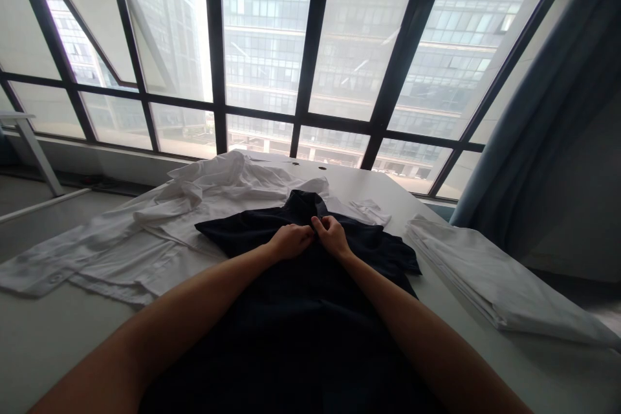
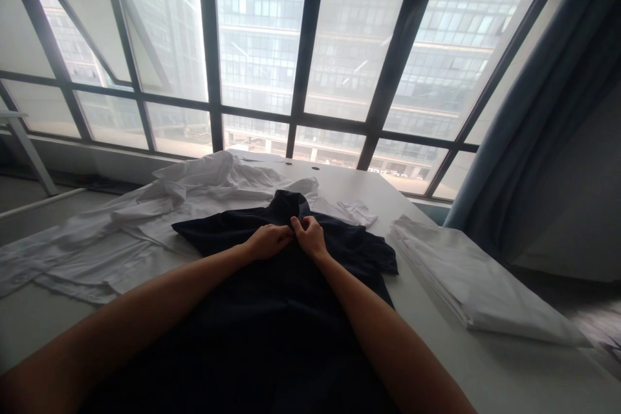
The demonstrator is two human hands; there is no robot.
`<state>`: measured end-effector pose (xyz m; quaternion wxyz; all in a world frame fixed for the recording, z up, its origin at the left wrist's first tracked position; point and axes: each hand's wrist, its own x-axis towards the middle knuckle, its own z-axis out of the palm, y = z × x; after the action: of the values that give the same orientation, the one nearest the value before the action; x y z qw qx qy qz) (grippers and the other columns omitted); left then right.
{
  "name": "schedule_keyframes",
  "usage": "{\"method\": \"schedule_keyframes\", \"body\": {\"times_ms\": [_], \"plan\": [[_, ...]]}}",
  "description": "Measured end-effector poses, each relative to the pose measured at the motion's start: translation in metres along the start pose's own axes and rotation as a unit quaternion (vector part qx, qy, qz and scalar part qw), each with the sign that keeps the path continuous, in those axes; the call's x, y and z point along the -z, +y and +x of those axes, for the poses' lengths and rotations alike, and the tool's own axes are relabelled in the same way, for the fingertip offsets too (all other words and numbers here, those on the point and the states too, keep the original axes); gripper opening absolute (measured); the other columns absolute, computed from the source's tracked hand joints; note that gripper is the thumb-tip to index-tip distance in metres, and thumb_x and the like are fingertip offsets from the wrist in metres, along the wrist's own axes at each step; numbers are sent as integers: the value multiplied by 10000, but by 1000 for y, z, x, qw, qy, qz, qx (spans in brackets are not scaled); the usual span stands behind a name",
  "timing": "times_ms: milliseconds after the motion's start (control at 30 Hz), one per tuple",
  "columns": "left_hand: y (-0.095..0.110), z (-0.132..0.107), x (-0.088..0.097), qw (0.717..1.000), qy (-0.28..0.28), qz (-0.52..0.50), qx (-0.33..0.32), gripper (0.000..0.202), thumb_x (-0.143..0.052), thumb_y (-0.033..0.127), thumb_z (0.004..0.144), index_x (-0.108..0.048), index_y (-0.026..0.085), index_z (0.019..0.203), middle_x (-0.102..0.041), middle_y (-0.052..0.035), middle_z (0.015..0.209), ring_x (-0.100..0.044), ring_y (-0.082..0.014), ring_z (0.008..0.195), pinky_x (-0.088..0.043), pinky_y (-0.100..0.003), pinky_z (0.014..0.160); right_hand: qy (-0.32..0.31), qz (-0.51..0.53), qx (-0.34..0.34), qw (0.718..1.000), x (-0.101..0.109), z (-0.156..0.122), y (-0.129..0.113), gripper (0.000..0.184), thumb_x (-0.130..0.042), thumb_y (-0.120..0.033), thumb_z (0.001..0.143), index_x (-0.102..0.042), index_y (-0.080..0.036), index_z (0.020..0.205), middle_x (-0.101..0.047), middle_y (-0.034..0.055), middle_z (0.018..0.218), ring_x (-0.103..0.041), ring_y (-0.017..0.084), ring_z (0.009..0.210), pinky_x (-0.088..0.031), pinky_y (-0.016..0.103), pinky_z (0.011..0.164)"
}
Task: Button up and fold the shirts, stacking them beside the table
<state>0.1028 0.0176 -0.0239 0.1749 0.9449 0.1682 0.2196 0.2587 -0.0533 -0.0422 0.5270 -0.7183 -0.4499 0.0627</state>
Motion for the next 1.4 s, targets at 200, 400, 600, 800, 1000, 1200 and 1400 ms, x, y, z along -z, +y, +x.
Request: {"method": "schedule_keyframes", "body": {"times_ms": [200, 400, 600, 800, 1000, 1200, 1400], "plan": [[4, 1, 3, 997, 52, 47, -37, 231, -518, 335, 934, -714, 211, 937, -690, -83, 902, -621, -242, 933, -454, -326, 868, 25, 7, -2, 1000, 1, 5, 10, 283, -559, -422, 798, -657, -161, 843, -677, 55, 686, -637, 206, 662, -494, 302, 619], [-14, 11, 1, 991, 79, 88, 56, 249, -526, 255, 919, -672, 180, 1106, -640, -109, 1124, -566, -257, 1081, -442, -348, 943, -2, 19, 28, 999, 1, 2, 12, 308, -587, -442, 776, -677, -153, 834, -682, 54, 686, -630, 206, 671, -504, 306, 622], [-21, 17, -5, 986, 23, 124, 112, 375, -526, 215, 878, -647, 167, 1231, -592, -142, 1205, -574, -301, 1109, -465, -352, 907, -68, 88, 22, 994, 2, 0, 8, 212, -672, -298, 676, -663, -146, 824, -712, 55, 772, -643, 186, 686, -513, 294, 652], [-21, 19, -2, 983, 12, 140, 120, 318, -503, 358, 918, -714, 188, 1085, -625, -137, 1135, -646, -294, 963, -490, -360, 816, -107, 47, -21, 993, 6, 1, 2, 66, -656, -213, 633, -643, -149, 640, -664, 22, 624, -586, 157, 573, -438, 246, 533], [-24, 23, 3, 984, 15, 107, 145, 188, -620, 347, 863, -724, 225, 961, -701, -105, 1036, -657, -286, 953, -468, -335, 820, -87, 10, -37, 995, 7, -2, -2, 176, -602, -281, 688, -578, -172, 552, -576, 3, 485, -510, 135, 463, -364, 239, 458], [-23, 17, -1, 987, 44, 107, 110, 173, -530, 288, 926, -666, 196, 982, -683, -89, 1078, -665, -254, 927, -468, -313, 772, -53, 34, -39, 997, 5, -5, -4, 261, -544, -358, 751, -571, -175, 566, -585, 14, 481, -531, 145, 454, -387, 239, 457], [-16, 8, -1, 992, 108, 48, 46, 128, -527, 263, 938, -635, 213, 985, -673, -41, 1043, -653, -196, 894, -463, -273, 755, -34, 85, -45, 995, 5, -8, -6, 246, -560, -372, 752, -592, -172, 612, -615, 26, 501, -573, 171, 455, -420, 247, 449]]}}
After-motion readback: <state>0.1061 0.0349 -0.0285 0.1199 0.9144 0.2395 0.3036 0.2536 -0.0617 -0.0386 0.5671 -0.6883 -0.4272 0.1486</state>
